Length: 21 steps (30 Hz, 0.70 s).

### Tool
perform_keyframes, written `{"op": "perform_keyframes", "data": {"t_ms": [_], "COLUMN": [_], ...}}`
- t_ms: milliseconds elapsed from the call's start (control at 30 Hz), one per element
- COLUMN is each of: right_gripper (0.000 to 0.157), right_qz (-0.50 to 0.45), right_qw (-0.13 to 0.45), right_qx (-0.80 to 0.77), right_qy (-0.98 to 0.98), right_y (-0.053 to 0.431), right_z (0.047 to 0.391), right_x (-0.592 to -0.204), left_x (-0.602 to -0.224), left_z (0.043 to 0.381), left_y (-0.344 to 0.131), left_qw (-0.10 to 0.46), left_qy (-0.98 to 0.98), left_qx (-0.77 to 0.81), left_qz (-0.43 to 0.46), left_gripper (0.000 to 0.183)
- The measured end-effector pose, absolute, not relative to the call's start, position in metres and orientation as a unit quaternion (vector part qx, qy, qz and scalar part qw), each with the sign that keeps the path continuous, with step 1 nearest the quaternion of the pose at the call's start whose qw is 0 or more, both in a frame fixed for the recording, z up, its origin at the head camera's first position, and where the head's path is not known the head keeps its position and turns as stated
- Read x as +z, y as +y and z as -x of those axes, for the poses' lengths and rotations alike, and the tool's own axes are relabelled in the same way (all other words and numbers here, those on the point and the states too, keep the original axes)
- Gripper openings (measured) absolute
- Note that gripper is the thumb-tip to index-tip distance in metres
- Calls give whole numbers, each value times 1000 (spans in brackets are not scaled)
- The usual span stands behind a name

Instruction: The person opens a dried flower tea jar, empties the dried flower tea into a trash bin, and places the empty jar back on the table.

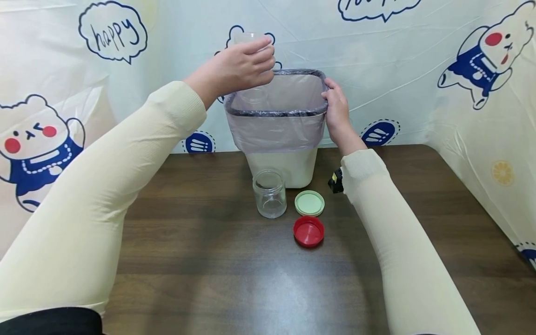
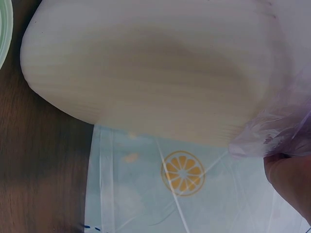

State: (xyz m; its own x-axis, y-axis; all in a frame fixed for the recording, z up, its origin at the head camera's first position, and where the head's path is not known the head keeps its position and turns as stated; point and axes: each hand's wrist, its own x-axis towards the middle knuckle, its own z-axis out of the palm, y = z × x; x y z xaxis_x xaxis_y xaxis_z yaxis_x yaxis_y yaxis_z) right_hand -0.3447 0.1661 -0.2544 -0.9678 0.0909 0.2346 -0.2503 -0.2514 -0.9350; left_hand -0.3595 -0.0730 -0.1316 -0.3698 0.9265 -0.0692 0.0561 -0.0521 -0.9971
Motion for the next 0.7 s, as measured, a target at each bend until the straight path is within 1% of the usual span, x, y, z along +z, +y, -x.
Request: {"op": "perform_keyframes", "data": {"t_ms": [267, 500, 700], "right_gripper": [51, 51, 51], "right_qz": [-68, -66, -67], "right_qw": [108, 116, 113], "right_qx": [784, 782, 782], "right_qy": [-608, -608, -609], "right_y": [168, 168, 168], "right_z": [344, 345, 344], "right_x": [-256, -255, -256], "left_x": [-128, -120, -127], "left_z": [358, 357, 357], "left_y": [-73, -76, -76], "left_qw": [373, 396, 359], "left_qy": [-602, -627, -618], "left_qx": [563, 532, 550], "left_qz": [425, 408, 432], "left_gripper": [40, 41, 43]}}
